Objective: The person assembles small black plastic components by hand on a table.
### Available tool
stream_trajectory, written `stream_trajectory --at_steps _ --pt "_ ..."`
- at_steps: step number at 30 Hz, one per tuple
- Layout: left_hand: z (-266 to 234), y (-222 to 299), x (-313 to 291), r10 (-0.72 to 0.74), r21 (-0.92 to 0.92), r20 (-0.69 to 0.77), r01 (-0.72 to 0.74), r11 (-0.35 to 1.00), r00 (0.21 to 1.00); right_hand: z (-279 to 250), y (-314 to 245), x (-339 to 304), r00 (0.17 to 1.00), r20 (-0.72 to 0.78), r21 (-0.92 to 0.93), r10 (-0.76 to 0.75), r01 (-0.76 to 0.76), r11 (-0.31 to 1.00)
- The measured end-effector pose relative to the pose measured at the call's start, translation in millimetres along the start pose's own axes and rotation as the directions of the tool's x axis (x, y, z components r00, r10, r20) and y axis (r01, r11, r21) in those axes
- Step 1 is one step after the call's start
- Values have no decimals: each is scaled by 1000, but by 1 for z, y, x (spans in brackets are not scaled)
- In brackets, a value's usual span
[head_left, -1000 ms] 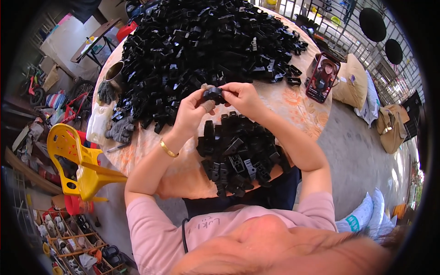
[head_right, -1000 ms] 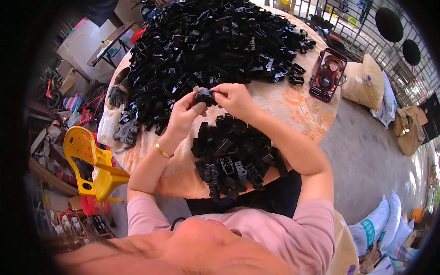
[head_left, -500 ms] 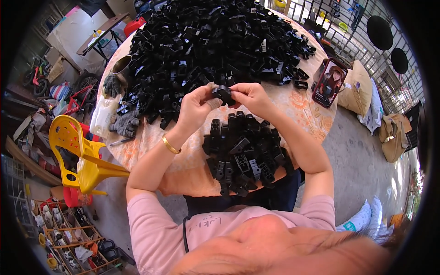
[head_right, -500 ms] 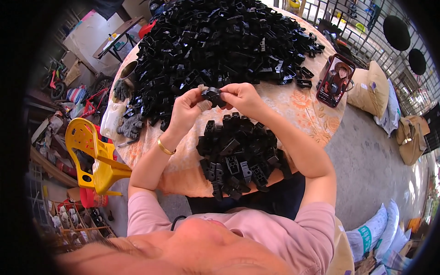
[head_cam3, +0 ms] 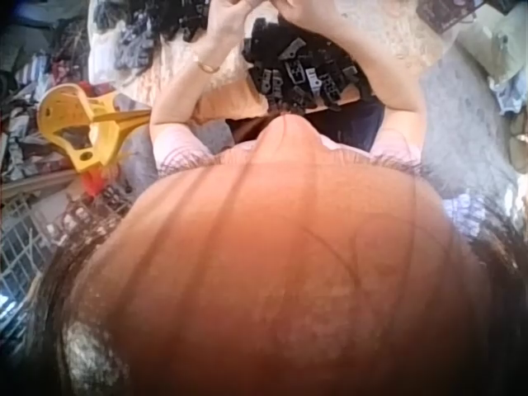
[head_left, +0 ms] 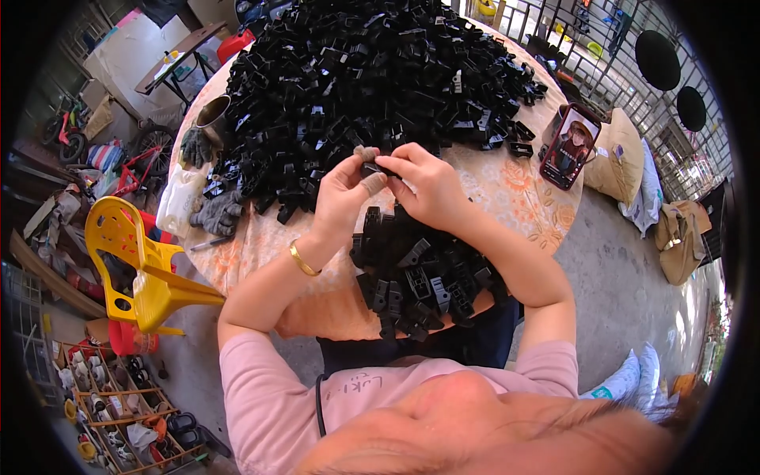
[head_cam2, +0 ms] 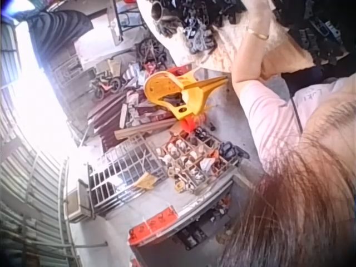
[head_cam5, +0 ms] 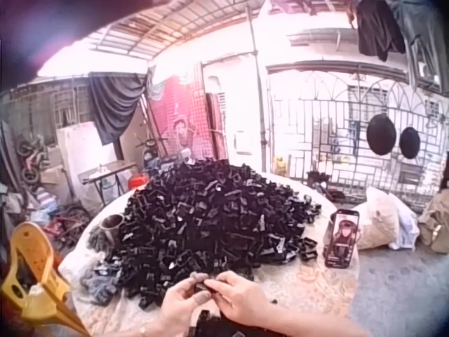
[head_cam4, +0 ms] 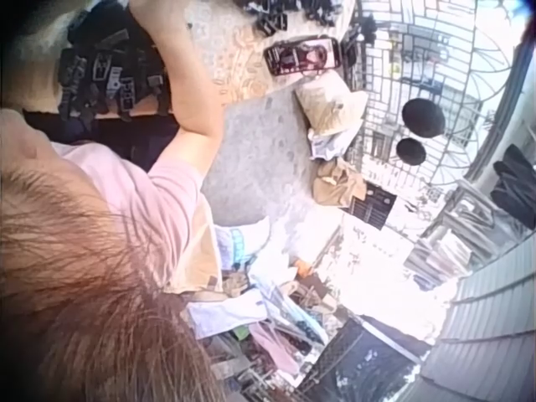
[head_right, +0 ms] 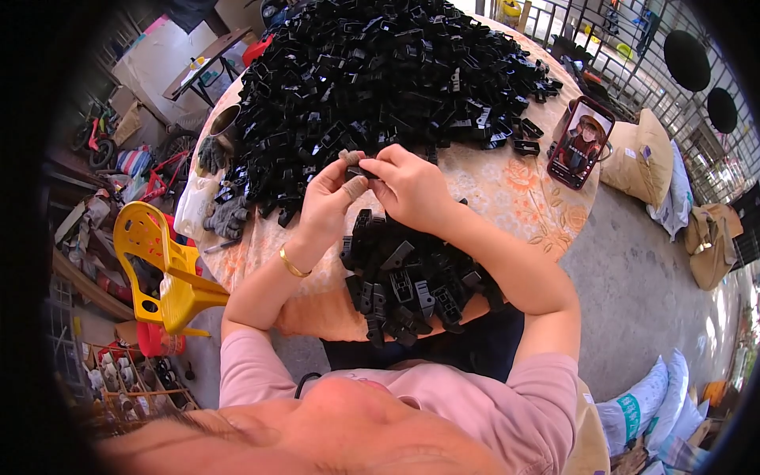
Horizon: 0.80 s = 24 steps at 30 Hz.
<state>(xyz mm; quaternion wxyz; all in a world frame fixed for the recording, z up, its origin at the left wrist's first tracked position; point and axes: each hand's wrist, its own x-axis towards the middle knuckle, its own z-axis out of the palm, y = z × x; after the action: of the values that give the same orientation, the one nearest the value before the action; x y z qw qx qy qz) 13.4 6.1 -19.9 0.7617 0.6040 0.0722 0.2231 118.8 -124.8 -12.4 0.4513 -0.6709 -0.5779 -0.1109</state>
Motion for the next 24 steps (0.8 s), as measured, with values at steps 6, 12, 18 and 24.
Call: stream_trajectory --at_steps 6,12,18,24 --pt "-2 13 4 26 43 116 -31 999 993 -5 27 3 930 288 544 228 -355 760" --pt "6 32 -9 78 336 295 -180 925 952 -19 30 13 893 447 554 40 -312 772" --pt "32 23 -36 187 418 888 -907 50 420 -21 71 19 996 -35 -335 -78 62 940" --pt "25 27 -24 179 494 780 -766 411 599 4 91 17 995 -53 -507 -86 48 861"
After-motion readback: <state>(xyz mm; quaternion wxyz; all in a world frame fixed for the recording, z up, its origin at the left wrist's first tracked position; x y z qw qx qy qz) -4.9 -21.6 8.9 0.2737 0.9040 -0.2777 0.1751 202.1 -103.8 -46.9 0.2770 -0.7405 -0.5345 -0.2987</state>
